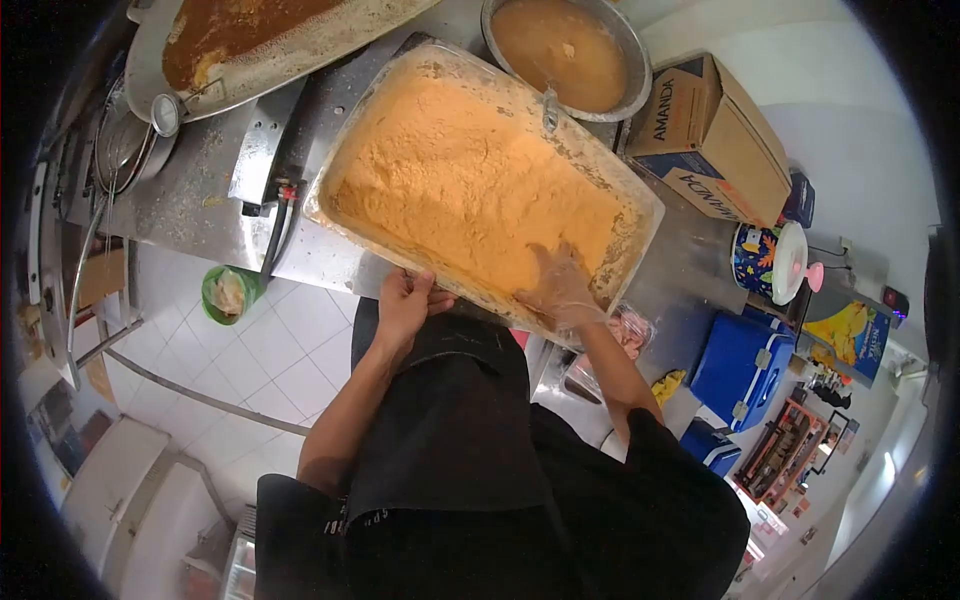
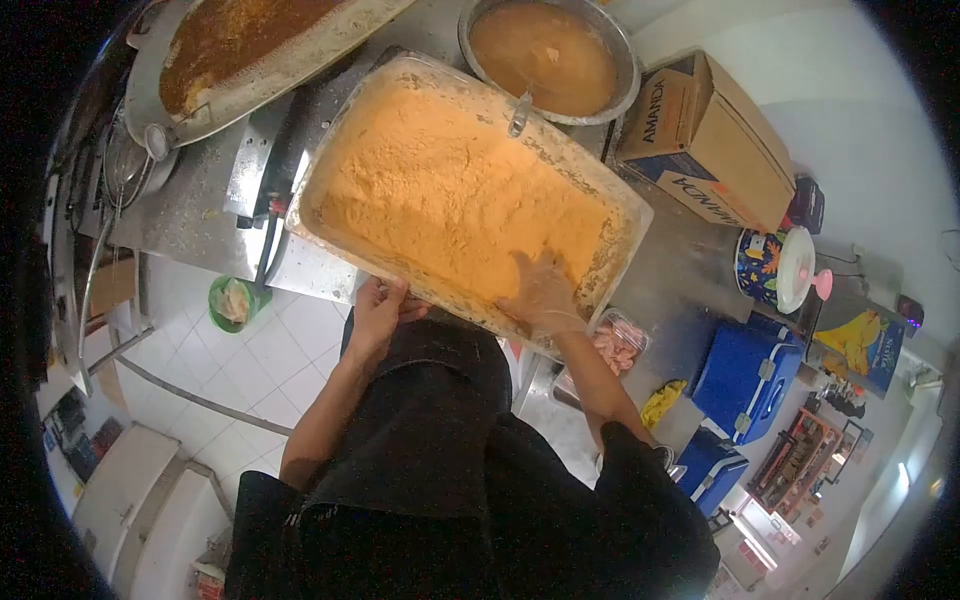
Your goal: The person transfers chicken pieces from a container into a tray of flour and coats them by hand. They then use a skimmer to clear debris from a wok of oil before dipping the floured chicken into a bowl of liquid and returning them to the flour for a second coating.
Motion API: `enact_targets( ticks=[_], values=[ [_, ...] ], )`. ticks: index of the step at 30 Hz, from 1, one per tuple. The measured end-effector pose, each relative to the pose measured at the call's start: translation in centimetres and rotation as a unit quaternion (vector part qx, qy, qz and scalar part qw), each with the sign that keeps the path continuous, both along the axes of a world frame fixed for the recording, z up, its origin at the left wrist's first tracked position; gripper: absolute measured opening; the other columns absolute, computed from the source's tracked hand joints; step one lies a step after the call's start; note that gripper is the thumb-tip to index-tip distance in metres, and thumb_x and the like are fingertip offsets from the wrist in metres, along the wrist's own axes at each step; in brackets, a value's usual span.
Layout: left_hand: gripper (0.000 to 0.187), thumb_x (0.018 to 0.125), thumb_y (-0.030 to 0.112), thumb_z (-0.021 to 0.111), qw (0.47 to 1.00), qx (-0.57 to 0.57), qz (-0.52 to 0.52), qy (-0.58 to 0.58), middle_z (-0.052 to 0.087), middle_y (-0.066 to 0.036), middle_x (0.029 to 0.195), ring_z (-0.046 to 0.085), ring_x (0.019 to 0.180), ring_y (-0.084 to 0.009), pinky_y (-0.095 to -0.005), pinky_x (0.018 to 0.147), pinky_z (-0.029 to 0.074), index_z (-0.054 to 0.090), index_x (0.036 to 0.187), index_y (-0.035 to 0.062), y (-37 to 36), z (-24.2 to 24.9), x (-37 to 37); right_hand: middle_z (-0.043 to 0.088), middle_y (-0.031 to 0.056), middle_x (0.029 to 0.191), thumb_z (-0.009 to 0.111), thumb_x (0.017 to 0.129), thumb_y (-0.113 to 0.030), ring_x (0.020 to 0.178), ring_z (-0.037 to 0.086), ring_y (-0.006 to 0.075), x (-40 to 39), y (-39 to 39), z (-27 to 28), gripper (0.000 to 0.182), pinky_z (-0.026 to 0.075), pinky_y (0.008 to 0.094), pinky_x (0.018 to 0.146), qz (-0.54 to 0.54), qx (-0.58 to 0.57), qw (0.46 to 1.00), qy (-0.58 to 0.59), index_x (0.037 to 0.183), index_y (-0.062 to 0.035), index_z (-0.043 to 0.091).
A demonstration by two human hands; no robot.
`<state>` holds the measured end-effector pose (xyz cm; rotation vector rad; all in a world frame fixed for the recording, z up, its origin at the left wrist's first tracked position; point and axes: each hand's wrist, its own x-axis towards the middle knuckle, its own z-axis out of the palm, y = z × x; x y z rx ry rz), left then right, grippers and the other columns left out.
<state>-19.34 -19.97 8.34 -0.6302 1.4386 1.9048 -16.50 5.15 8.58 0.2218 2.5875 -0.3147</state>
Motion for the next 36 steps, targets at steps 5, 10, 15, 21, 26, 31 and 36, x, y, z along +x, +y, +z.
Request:
enact_targets(
  ticks=[5,10,15,21,26,31,36],
  values=[
    [0.019,0.098,0.013,0.045,0.999,0.042,0.012,0.023,0.064,-0.019,0.091,0.067,0.075,-0.0229,-0.0302,0.063,0.058,0.043,0.108,-0.0039,-0.1,0.1,-0.1,0.057,0.0250,0.116,0.071,0.072,-0.033,0.110,0.055,0.0357,-0.8,1.0,-3.8,0.056,0.044,0.0413,0.094,-0.042,-0.055,0.998,0.001,0.119,-0.0070,0.057],
    [0.019,0.098,0.013,0.046,0.999,0.034,0.009,0.008,0.063,-0.018,0.092,0.067,0.075,-0.0225,-0.0298,0.064,0.058,0.043,0.108,-0.0030,-0.3,-0.5,0.2,0.062,0.0228,0.109,0.062,0.078,-0.035,0.106,0.057,0.0365,-5.9,3.4,0.6,0.046,0.046,0.0412,0.090,-0.147,-0.094,0.984,-0.040,0.109,-0.0005,0.062],
    [0.019,0.097,0.013,0.046,0.999,0.047,0.000,0.023,0.063,-0.017,0.092,0.067,0.075,-0.0226,-0.0300,0.064,0.059,0.043,0.106,-0.0028,-0.3,-0.7,-0.2,0.064,0.0194,0.093,0.055,0.082,-0.033,0.090,0.062,0.0315,-3.4,0.6,-6.8,0.034,0.049,0.0415,0.076,0.003,0.061,0.989,0.134,0.093,-0.0020,0.064],
    [0.020,0.098,0.015,0.047,0.999,0.041,0.003,0.022,0.062,-0.016,0.090,0.067,0.075,-0.0223,-0.0304,0.064,0.059,0.043,0.106,-0.0032,-0.3,-0.8,-0.1,0.062,0.0226,0.089,0.049,0.087,-0.029,0.090,0.060,0.0357,0.1,1.3,0.5,0.031,0.047,0.0467,0.077,0.136,-0.038,0.986,0.084,0.100,-0.0031,0.060],
    [0.019,0.097,0.014,0.047,0.998,0.055,0.002,0.007,0.062,-0.016,0.090,0.067,0.075,-0.0222,-0.0307,0.064,0.059,0.044,0.104,-0.0034,-0.4,-1.2,0.0,0.054,0.0285,0.116,0.044,0.088,-0.041,0.111,0.051,0.0433,0.3,0.1,2.8,0.050,0.040,0.0456,0.092,-0.170,-0.055,0.976,-0.127,0.109,0.0016,0.058],
    [0.020,0.097,0.014,0.047,0.998,0.057,-0.007,0.016,0.062,-0.016,0.093,0.067,0.076,-0.0225,-0.0311,0.065,0.059,0.044,0.106,-0.0038,-0.6,-1.0,-0.2,0.059,0.0172,0.116,0.041,0.092,-0.045,0.106,0.055,0.0311,0.4,-0.4,-1.2,0.052,0.041,0.0397,0.090,-0.450,-0.321,0.833,-0.025,0.122,-0.0048,0.054],
    [0.022,0.097,0.015,0.047,0.999,0.051,-0.012,0.006,0.062,-0.016,0.094,0.067,0.077,-0.0226,-0.0312,0.066,0.059,0.044,0.108,-0.0040,-0.7,-1.0,-0.2,0.058,0.0116,0.117,0.045,0.093,-0.041,0.100,0.056,0.0232,-1.7,4.5,-5.5,0.048,0.044,0.0376,0.085,-0.386,-0.252,0.887,-0.011,0.127,-0.0065,0.050]
  ],
)
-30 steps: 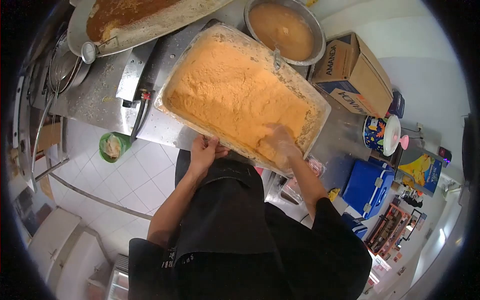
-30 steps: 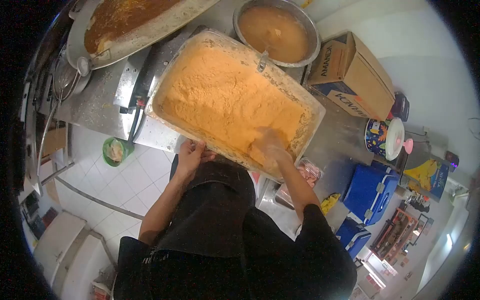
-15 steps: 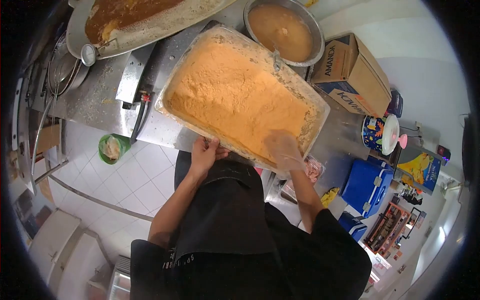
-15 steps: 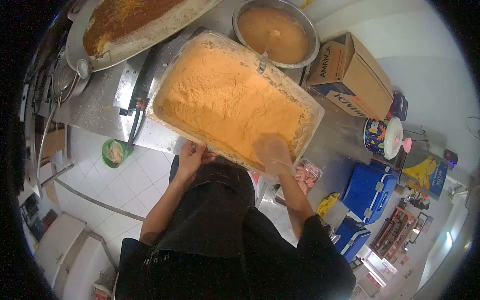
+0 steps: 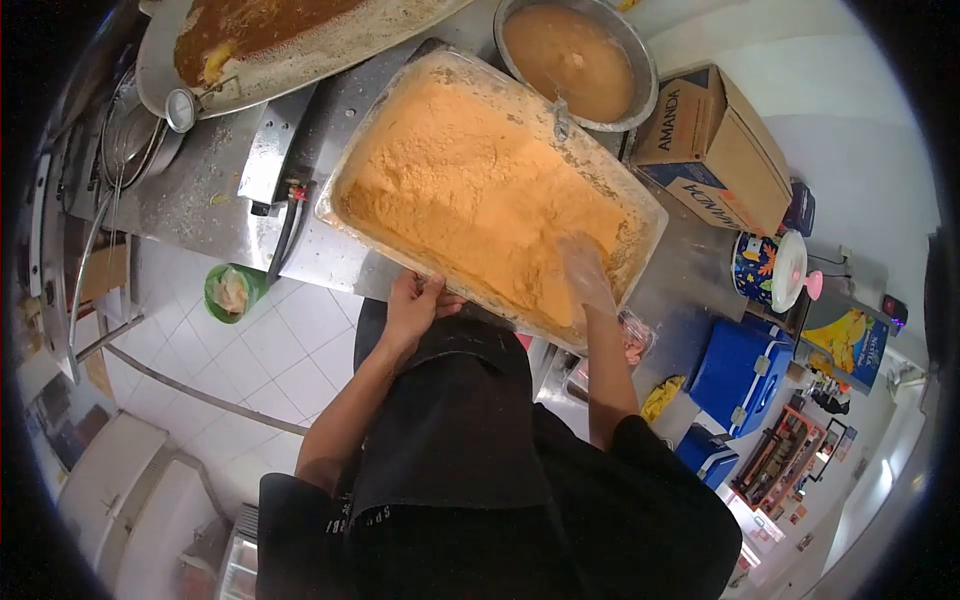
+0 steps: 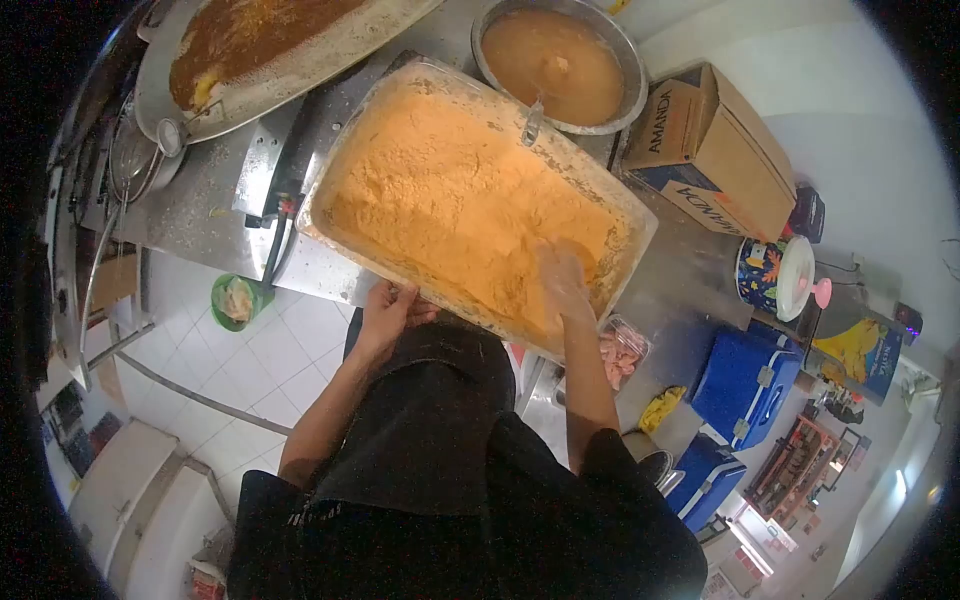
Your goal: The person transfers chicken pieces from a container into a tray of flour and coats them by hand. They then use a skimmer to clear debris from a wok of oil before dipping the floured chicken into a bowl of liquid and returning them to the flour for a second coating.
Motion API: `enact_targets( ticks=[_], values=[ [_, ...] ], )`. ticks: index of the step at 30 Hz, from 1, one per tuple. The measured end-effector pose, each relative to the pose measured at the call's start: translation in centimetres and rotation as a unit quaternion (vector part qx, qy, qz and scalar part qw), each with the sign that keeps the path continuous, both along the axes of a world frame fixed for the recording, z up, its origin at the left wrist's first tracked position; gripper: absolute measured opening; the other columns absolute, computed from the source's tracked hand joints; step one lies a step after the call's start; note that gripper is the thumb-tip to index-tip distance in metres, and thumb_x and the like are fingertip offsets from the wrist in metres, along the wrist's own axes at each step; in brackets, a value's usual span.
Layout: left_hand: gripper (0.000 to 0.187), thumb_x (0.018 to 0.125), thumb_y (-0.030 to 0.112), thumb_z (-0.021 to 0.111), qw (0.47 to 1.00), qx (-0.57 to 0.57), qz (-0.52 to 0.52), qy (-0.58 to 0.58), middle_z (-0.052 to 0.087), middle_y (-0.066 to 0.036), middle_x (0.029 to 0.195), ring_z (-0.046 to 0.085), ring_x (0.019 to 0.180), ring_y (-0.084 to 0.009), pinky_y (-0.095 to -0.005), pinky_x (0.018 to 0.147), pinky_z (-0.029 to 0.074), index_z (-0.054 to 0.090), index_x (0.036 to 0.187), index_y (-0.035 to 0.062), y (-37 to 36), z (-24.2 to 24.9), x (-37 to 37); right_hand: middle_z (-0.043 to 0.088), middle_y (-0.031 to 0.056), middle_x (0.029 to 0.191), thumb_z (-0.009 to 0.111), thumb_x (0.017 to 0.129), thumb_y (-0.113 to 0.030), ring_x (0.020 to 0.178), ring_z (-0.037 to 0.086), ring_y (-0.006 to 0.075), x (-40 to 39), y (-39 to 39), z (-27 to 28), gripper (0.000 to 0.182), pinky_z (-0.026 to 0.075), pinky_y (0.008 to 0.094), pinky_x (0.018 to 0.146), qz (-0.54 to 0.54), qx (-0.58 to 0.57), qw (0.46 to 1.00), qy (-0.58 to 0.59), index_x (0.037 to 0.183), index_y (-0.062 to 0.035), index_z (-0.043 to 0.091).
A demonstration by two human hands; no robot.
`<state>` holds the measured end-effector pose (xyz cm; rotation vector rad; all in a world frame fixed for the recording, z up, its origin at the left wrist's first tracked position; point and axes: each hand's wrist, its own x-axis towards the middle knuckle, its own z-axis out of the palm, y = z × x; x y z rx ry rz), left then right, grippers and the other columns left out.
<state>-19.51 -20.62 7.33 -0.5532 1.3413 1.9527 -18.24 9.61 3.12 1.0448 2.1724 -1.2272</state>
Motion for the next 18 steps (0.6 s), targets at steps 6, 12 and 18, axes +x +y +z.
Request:
enact_targets(
  ticks=[6,12,18],
  values=[
    [0.021,0.098,0.015,0.046,1.000,0.001,-0.009,0.005,0.062,-0.016,0.094,0.067,0.077,-0.0221,-0.0311,0.066,0.059,0.044,0.108,-0.0031,-0.1,0.3,0.1,0.062,0.0232,0.097,0.068,0.078,-0.027,0.095,0.058,0.0389,-2.5,-8.7,-0.4,0.053,0.045,0.0446,0.085,0.354,0.251,0.881,0.189,0.123,-0.0042,0.052],
    [0.030,0.098,0.019,0.047,1.000,-0.006,-0.013,0.008,0.061,-0.019,0.098,0.067,0.082,-0.0235,-0.0328,0.069,0.059,0.040,0.114,-0.0058,0.0,0.6,-0.2,0.061,0.0225,0.108,0.059,0.075,-0.016,0.099,0.058,0.0384,-2.2,-3.3,-1.0,0.045,0.044,0.0462,0.089,0.393,0.124,0.884,0.222,0.119,-0.0052,0.057],
    [0.022,0.097,0.013,0.047,1.000,-0.012,-0.004,0.003,0.063,-0.017,0.092,0.068,0.077,-0.0224,-0.0314,0.065,0.059,0.043,0.107,-0.0054,0.0,0.3,0.1,0.065,0.0226,0.095,0.058,0.078,-0.018,0.089,0.062,0.0375,-2.6,-0.1,3.5,0.037,0.049,0.0419,0.080,0.300,0.193,0.918,0.173,0.112,-0.0033,0.062]
  ],
)
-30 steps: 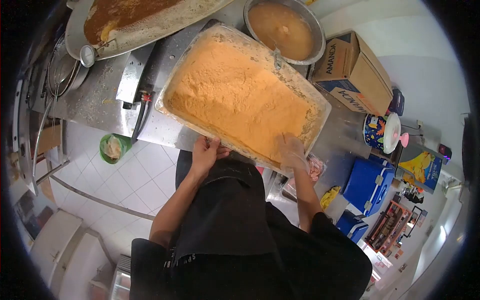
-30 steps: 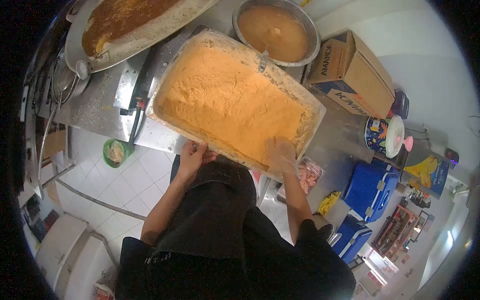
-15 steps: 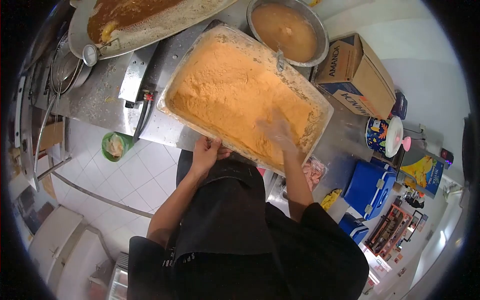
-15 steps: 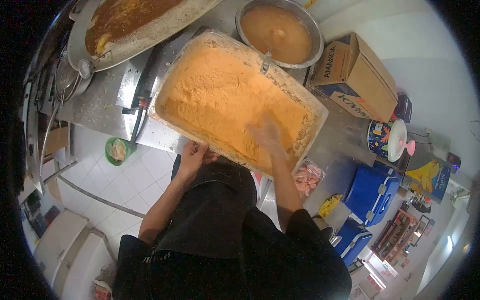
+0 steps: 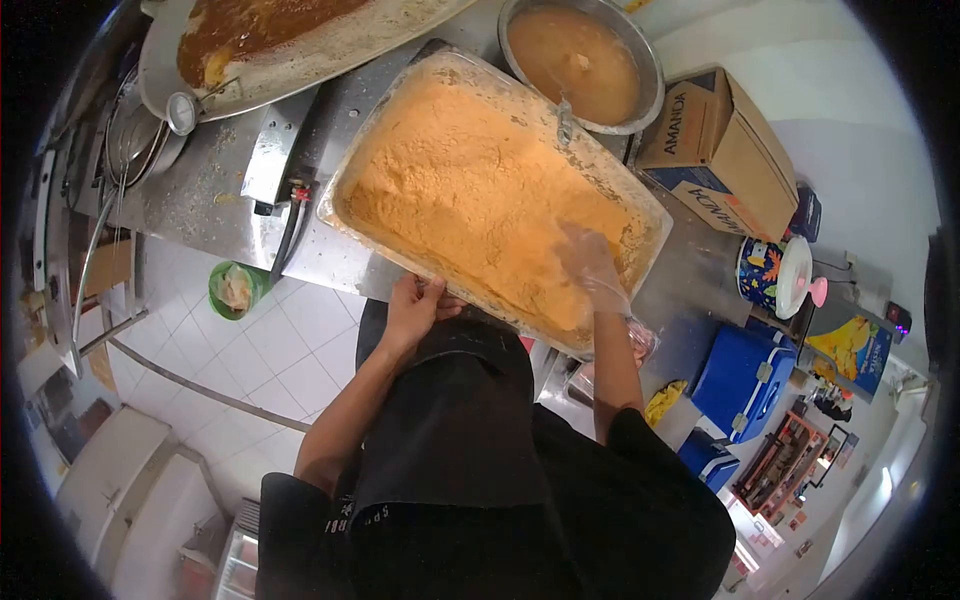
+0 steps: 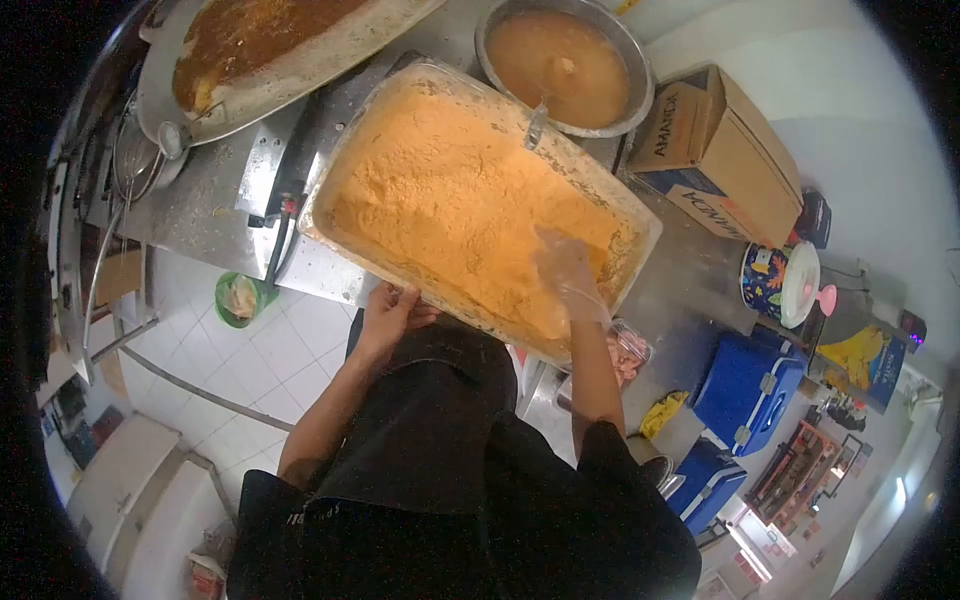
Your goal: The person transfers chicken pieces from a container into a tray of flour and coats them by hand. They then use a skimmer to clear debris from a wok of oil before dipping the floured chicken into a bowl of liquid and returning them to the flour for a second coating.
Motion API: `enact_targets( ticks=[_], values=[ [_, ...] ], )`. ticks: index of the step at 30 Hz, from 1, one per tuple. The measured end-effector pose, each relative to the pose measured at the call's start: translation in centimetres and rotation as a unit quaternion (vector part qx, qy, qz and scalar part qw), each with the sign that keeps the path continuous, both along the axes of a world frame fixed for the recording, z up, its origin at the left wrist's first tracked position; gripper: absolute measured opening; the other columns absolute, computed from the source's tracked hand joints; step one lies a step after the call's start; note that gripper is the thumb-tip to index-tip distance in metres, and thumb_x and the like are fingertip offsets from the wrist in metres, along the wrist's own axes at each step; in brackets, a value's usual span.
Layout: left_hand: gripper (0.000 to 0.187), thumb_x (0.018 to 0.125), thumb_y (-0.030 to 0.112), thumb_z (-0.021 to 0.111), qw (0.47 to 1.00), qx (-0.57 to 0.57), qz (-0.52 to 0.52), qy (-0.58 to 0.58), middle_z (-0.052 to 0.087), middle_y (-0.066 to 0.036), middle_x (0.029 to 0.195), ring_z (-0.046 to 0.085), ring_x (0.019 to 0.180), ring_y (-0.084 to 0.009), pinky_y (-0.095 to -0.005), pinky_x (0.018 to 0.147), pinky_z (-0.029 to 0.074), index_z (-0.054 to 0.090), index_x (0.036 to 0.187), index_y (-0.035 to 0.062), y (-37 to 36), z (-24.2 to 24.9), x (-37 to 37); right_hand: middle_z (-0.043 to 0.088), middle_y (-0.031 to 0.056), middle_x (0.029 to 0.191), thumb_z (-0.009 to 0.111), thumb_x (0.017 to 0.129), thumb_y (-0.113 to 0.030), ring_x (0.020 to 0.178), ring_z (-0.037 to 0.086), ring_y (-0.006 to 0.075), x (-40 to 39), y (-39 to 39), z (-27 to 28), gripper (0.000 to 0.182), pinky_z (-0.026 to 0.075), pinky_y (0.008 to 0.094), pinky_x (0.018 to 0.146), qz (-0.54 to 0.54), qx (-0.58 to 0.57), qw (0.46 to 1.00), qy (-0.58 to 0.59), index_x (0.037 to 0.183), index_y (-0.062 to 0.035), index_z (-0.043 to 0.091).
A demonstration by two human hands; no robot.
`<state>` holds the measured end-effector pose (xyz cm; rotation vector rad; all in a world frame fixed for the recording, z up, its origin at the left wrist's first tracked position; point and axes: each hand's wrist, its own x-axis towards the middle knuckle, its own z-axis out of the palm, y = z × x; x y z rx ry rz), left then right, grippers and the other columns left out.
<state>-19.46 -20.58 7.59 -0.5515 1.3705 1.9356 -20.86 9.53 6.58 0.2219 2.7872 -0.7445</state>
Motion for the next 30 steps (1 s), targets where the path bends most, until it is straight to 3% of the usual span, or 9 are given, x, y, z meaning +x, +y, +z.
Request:
enact_targets(
  ticks=[4,6,9,13,14,15,19,27,30],
  values=[
    [0.027,0.098,0.018,0.047,0.999,-0.012,-0.039,0.004,0.064,-0.019,0.093,0.068,0.078,-0.0227,-0.0306,0.065,0.059,0.045,0.108,-0.0073,-0.1,0.8,-0.7,0.066,0.0199,0.096,0.056,0.082,-0.021,0.092,0.063,0.0339,-0.2,-1.1,1.4,0.028,0.048,0.0399,0.081,-0.010,0.114,0.987,-0.110,0.096,0.0017,0.065],
    [0.030,0.098,0.020,0.047,0.997,-0.018,-0.071,-0.003,0.065,-0.019,0.093,0.068,0.077,-0.0228,-0.0298,0.065,0.058,0.046,0.108,-0.0074,-0.7,2.0,-1.3,0.064,0.0154,0.073,0.057,0.086,-0.030,0.071,0.063,0.0317,0.8,-0.1,-4.1,0.027,0.049,0.0405,0.066,-0.036,-0.104,0.952,0.287,0.081,-0.0046,0.065],
    [0.036,0.098,0.028,0.047,0.987,-0.023,-0.149,-0.059,0.066,-0.019,0.091,0.068,0.077,-0.0219,-0.0288,0.064,0.057,0.049,0.109,-0.0070,-2.0,3.3,-2.2,0.065,0.0137,0.073,0.057,0.088,-0.030,0.072,0.063,0.0314,0.5,-0.5,-1.3,0.029,0.049,0.0389,0.066,-0.001,0.163,0.987,0.004,0.072,-0.0064,0.062],
    [0.045,0.097,0.037,0.047,0.934,-0.102,-0.341,0.025,0.066,-0.018,0.087,0.068,0.077,-0.0224,-0.0306,0.068,0.056,0.050,0.110,-0.0058,-2.0,6.5,-4.4,0.065,0.0147,0.075,0.057,0.087,-0.029,0.071,0.062,0.0318,-0.6,0.0,-5.5,0.027,0.049,0.0385,0.065,-0.018,0.186,0.979,0.077,0.071,-0.0071,0.062],
    [0.048,0.097,0.040,0.046,0.924,-0.103,-0.360,0.081,0.066,-0.019,0.085,0.068,0.076,-0.0245,-0.0326,0.073,0.056,0.050,0.111,-0.0055,-1.3,7.8,-4.7,0.064,0.0154,0.073,0.057,0.086,-0.028,0.068,0.061,0.0326,-0.8,-0.5,-7.3,0.028,0.048,0.0395,0.063,-0.086,0.006,0.976,0.202,0.070,-0.0061,0.061],
    [0.048,0.097,0.040,0.046,0.921,-0.107,-0.364,0.087,0.066,-0.019,0.085,0.068,0.076,-0.0245,-0.0326,0.073,0.056,0.050,0.111,-0.0055,0.0,9.0,-5.6,0.064,0.0160,0.070,0.057,0.085,-0.028,0.066,0.061,0.0333,-1.3,-1.1,-8.1,0.028,0.048,0.0406,0.061,-0.147,-0.175,0.919,0.320,0.070,-0.0051,0.060],
    [0.048,0.096,0.037,0.049,0.960,-0.028,-0.220,0.169,0.061,-0.023,0.104,0.063,0.098,-0.0254,-0.0365,0.076,0.055,0.045,0.120,-0.0044,8.7,9.0,-12.3,0.060,0.0174,0.063,0.058,0.084,-0.030,0.061,0.060,0.0347,-3.4,-4.4,-2.9,0.028,0.046,0.0418,0.056,-0.044,-0.019,0.990,0.135,0.071,-0.0048,0.060],
    [0.018,0.094,0.018,0.046,0.945,0.288,-0.059,-0.145,0.051,-0.005,0.074,0.052,0.059,-0.0174,-0.0269,0.048,0.049,0.047,0.092,0.0002,20.8,3.5,-23.0,0.054,0.0225,0.061,0.059,0.081,-0.026,0.059,0.057,0.0397,-1.2,-5.0,-0.6,0.025,0.043,0.0454,0.051,-0.133,-0.074,0.966,0.207,0.070,-0.0038,0.056],
    [0.018,0.095,0.018,0.047,0.960,0.241,-0.135,-0.037,0.045,-0.003,0.073,0.041,0.056,-0.0110,-0.0189,0.046,0.041,0.048,0.100,0.0007,21.4,3.1,-24.4,0.059,0.0218,0.065,0.062,0.080,-0.025,0.063,0.060,0.0391,0.5,-4.4,2.0,0.023,0.048,0.0457,0.059,-0.160,-0.074,0.976,0.126,0.074,-0.0039,0.060]
  ],
)
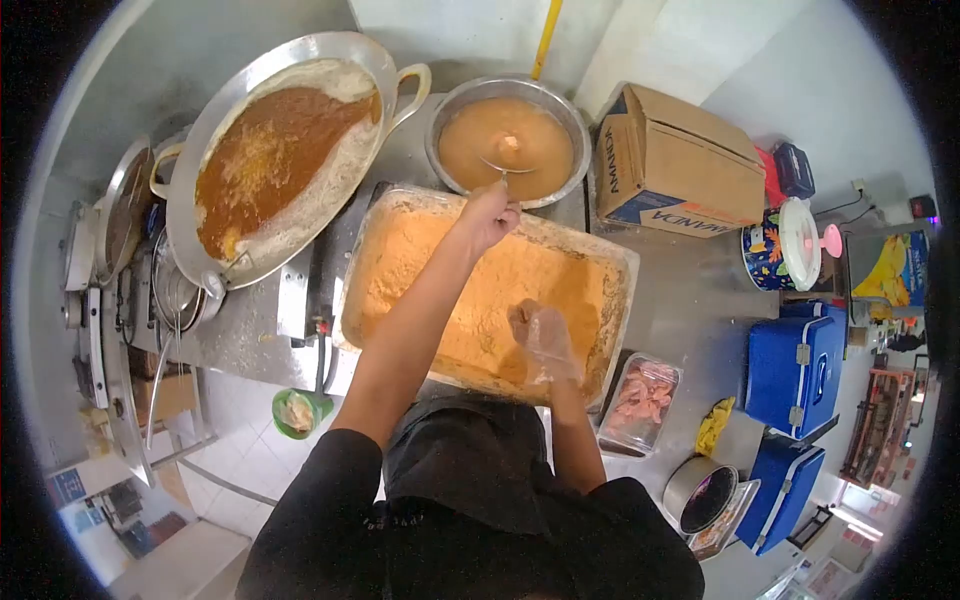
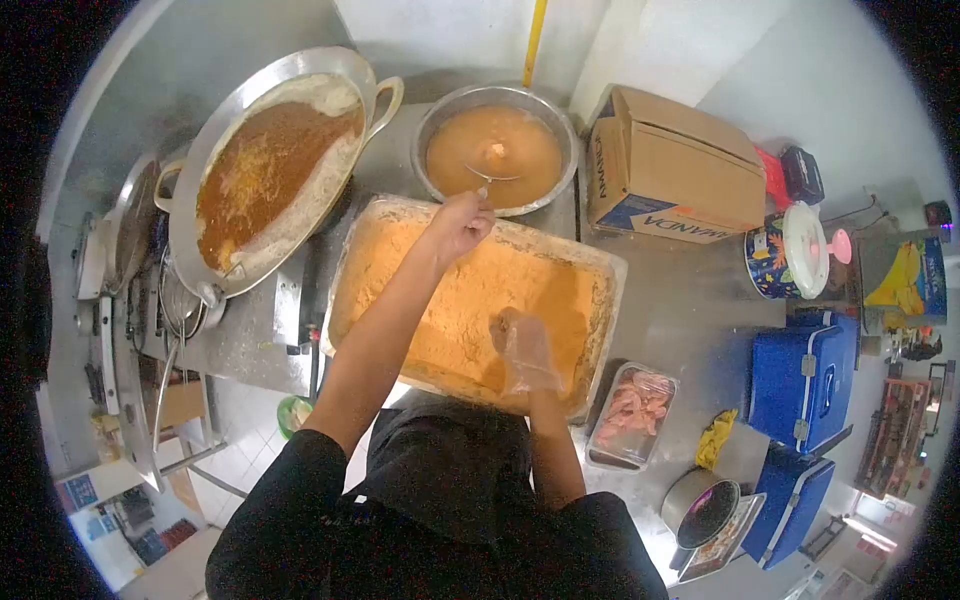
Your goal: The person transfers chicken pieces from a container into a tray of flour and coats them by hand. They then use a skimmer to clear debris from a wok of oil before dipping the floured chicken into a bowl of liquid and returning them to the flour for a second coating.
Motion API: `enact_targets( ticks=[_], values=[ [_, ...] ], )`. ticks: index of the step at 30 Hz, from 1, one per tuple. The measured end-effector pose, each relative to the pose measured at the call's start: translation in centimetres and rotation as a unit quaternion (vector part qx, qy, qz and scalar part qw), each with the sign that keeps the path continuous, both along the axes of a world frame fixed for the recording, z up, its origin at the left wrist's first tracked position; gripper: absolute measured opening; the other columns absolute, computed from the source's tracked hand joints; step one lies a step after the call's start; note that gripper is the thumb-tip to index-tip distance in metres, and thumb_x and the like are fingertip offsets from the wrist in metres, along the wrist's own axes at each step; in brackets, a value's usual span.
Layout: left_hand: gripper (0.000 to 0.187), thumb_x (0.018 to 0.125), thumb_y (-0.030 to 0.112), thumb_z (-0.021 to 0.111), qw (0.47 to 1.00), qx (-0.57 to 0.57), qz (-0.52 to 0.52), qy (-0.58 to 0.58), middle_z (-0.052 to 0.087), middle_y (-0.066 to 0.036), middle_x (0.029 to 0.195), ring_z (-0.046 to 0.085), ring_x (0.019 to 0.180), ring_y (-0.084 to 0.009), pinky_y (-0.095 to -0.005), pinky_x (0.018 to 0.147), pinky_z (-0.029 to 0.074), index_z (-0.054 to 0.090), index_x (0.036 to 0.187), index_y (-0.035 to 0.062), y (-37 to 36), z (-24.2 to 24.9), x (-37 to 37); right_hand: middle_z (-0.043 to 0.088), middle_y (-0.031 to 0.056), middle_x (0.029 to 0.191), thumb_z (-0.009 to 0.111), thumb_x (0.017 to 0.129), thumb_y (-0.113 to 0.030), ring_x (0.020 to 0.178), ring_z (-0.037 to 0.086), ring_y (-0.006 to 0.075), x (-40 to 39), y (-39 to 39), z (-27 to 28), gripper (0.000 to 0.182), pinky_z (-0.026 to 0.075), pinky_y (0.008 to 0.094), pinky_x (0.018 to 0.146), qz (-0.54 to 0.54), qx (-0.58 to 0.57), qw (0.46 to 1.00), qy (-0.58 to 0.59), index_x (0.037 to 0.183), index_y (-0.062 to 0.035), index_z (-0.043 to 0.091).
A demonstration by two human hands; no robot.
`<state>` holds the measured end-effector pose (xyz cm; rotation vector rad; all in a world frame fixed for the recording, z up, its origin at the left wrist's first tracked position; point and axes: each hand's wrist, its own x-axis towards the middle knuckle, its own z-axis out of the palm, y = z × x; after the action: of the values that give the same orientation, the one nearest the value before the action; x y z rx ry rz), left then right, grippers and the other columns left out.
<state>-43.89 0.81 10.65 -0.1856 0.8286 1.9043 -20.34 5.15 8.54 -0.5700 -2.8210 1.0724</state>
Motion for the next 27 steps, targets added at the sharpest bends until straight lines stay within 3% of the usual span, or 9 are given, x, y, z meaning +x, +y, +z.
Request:
enact_targets(
  ticks=[4,6,7,9,10,12,16,19,27],
  values=[
    [0.018,0.091,0.011,0.042,0.950,-0.235,-0.058,0.196,0.054,-0.008,0.069,0.053,0.055,-0.0206,-0.0283,0.050,0.047,0.056,0.095,0.0002,-0.1,2.1,1.7,0.059,0.0227,0.066,0.061,0.080,-0.024,0.064,0.060,0.0393,1.1,0.3,0.0,0.021,0.048,0.0458,0.058,-0.017,0.028,0.999,-0.039,0.074,-0.0038,0.060],
    [0.018,0.081,0.007,0.047,0.733,-0.455,-0.127,0.490,0.063,-0.019,0.068,0.063,0.065,-0.0259,-0.0369,0.053,0.049,0.060,0.085,-0.0048,-0.8,2.8,2.2,0.059,0.0221,0.065,0.059,0.081,-0.024,0.064,0.061,0.0393,1.1,0.6,-0.3,0.021,0.047,0.0465,0.057,-0.006,0.027,1.000,-0.011,0.075,-0.0042,0.061],
    [0.018,0.081,0.007,0.047,0.731,-0.456,-0.127,0.491,0.063,-0.019,0.068,0.063,0.065,-0.0259,-0.0369,0.053,0.049,0.060,0.085,-0.0048,-0.7,2.0,1.6,0.059,0.0221,0.065,0.059,0.081,-0.024,0.064,0.061,0.0393,0.9,0.6,-0.4,0.021,0.047,0.0465,0.057,-0.006,0.026,1.000,-0.009,0.075,-0.0042,0.061],
    [0.027,0.082,0.012,0.047,0.578,-0.472,-0.158,0.647,0.063,-0.031,0.090,0.064,0.087,-0.0418,-0.0469,0.075,0.049,0.065,0.084,-0.0072,-0.3,0.6,0.6,0.055,0.0247,0.063,0.060,0.082,-0.027,0.059,0.057,0.0410,0.9,0.4,-0.5,0.028,0.043,0.0461,0.052,-0.015,-0.004,1.000,-0.027,0.073,-0.0015,0.058],
    [0.027,0.082,0.012,0.047,0.579,-0.473,-0.159,0.645,0.063,-0.031,0.090,0.064,0.087,-0.0418,-0.0469,0.075,0.049,0.065,0.084,-0.0072,-0.1,0.5,0.6,0.055,0.0247,0.063,0.060,0.082,-0.027,0.059,0.057,0.0410,0.9,0.3,-0.9,0.028,0.043,0.0461,0.052,-0.015,-0.005,0.999,-0.029,0.073,-0.0015,0.058],
    [0.026,0.081,0.012,0.051,0.450,-0.515,-0.216,0.697,0.066,-0.025,0.087,0.067,0.082,-0.0308,-0.0415,0.076,0.050,0.062,0.092,-0.0088,1.0,1.3,0.6,0.056,0.0255,0.066,0.059,0.083,-0.029,0.061,0.058,0.0414,0.4,0.2,-1.8,0.028,0.044,0.0460,0.054,-0.010,-0.009,0.999,-0.037,0.076,-0.0024,0.059],
    [0.027,0.083,0.012,0.050,0.461,-0.522,-0.213,0.686,0.065,-0.024,0.091,0.064,0.086,-0.0339,-0.0412,0.078,0.050,0.060,0.094,-0.0097,1.0,3.1,2.6,0.057,0.0258,0.068,0.057,0.085,-0.032,0.065,0.059,0.0424,-0.1,0.2,-2.0,0.029,0.046,0.0465,0.056,-0.012,0.012,0.993,-0.119,0.079,-0.0034,0.059],
    [0.025,0.084,0.010,0.049,0.372,-0.495,-0.249,0.745,0.063,-0.024,0.092,0.062,0.088,-0.0354,-0.0397,0.078,0.050,0.059,0.096,-0.0088,0.7,2.6,4.1,0.058,0.0256,0.070,0.055,0.086,-0.034,0.069,0.059,0.0433,0.6,0.3,-2.7,0.032,0.046,0.0481,0.058,0.008,-0.005,0.998,-0.064,0.079,-0.0037,0.058],
    [0.022,0.081,0.010,0.052,0.453,-0.479,-0.195,0.726,0.062,-0.020,0.074,0.065,0.073,-0.0320,-0.0389,0.066,0.052,0.062,0.093,-0.0048,0.4,0.2,3.7,0.057,0.0244,0.068,0.056,0.085,-0.033,0.065,0.059,0.0413,1.7,0.0,-3.5,0.030,0.044,0.0477,0.055,0.012,0.029,0.999,-0.030,0.076,-0.0045,0.057]
  ],
)
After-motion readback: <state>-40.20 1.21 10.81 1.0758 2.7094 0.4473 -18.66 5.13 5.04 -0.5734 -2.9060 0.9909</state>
